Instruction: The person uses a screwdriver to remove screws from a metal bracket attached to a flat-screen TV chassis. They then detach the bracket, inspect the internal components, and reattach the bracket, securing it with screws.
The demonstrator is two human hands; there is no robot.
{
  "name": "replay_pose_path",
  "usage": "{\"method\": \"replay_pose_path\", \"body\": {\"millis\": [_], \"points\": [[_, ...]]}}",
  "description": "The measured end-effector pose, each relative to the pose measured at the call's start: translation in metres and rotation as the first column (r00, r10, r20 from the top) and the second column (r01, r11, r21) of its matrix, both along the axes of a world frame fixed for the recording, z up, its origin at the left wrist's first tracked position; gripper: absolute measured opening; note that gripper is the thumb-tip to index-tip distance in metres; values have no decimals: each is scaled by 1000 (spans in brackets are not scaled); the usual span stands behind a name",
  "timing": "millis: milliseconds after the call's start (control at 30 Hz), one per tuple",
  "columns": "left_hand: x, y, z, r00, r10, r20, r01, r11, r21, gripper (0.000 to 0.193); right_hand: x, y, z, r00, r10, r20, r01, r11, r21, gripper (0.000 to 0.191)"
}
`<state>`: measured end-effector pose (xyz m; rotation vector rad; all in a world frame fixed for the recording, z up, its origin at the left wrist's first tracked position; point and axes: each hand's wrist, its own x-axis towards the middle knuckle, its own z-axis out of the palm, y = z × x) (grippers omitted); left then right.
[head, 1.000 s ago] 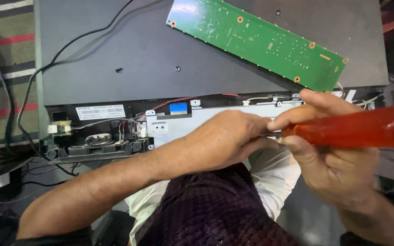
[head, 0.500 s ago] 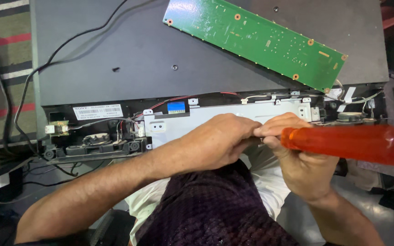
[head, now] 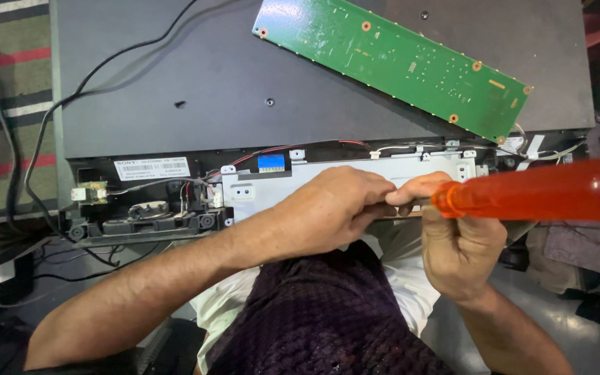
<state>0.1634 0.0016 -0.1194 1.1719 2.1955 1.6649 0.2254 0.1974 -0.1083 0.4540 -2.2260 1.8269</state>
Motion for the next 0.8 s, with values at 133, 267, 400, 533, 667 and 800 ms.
{"method": "replay_pose_path", "body": {"millis": [133,267,400,533,667,800], "points": [[-1,3,0,996,86,27,-78,971,-226,20,1,-2,-3,998,47,-40,-49,997,-53,17],[1,-1,2,998,53,20,-51,996,-68,13,0,-5,-3,998,29,-60,-28,999,22,15],[0,-1,3,999,35,15,-34,998,-60,11,-1,-9,-3,997,-8,-82,3,998,-69,23],[0,-2,2,1000,19,-2,-19,995,-93,11,0,-8,-4,996,5,-85,-7,1000,-19,13],[0,-9,1,999,34,-26,-36,998,-50,18,2,-4,-5,991,13,-136,-16,1000,-21,14],[3,-17,-1,999,26,-45,-29,996,-79,17,3,-1,-5,984,-29,-177,17,997,-70,17]]}}
